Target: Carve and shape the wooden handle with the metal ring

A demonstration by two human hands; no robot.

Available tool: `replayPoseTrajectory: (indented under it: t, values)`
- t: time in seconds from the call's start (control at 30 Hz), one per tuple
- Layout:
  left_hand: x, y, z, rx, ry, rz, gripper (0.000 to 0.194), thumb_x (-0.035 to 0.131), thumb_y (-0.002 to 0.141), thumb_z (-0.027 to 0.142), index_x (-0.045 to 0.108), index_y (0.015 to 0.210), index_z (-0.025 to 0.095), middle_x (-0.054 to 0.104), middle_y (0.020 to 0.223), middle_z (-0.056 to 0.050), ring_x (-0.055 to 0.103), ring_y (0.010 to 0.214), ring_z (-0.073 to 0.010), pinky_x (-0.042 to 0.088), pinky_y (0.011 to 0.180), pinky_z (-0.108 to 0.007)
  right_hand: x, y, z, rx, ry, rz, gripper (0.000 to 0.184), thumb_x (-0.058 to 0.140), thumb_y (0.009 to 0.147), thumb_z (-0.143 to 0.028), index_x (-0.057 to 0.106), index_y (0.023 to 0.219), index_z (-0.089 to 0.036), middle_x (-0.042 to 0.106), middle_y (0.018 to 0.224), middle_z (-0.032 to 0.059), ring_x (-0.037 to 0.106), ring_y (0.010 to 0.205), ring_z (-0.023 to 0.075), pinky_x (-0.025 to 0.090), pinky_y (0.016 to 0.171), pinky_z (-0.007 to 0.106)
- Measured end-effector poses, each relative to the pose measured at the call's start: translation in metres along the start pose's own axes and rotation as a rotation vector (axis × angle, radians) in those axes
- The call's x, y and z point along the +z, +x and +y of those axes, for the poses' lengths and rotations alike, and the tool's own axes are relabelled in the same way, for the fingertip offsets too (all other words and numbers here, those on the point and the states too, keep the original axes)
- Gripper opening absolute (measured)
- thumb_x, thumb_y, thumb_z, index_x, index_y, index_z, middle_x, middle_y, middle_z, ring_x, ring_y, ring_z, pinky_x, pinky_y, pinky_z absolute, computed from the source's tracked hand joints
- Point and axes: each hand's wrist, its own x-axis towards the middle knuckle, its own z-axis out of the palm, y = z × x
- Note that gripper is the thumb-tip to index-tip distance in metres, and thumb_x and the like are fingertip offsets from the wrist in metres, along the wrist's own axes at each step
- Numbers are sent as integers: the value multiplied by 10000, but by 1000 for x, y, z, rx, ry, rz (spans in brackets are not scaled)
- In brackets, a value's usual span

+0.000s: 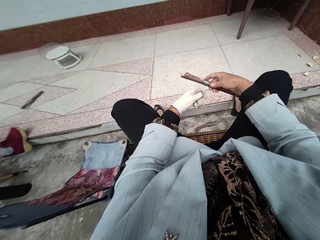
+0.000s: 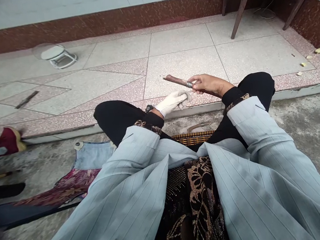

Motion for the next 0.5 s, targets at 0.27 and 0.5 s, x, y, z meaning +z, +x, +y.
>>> replayPoseTrajectory:
  t: [0.27,0.5]
  values:
    - [12,1,-6,-16,-210,-15,316,538,961,427,597,984,117,513,637,21,427,454,-49,366,450,-168,4,-2,-9,27,22,91,147,597,922,-224,613,1054,-160,593,771,12,521,646,113,479,674,248]
    - [17,2,-6,21,-364,46,253,502,972,387,570,1003,145,433,589,65,255,380,-37,227,380,-173,-2,2,-9,49,-41,256,170,528,971,-239,549,1123,-167,554,789,21,501,640,116,470,650,248]
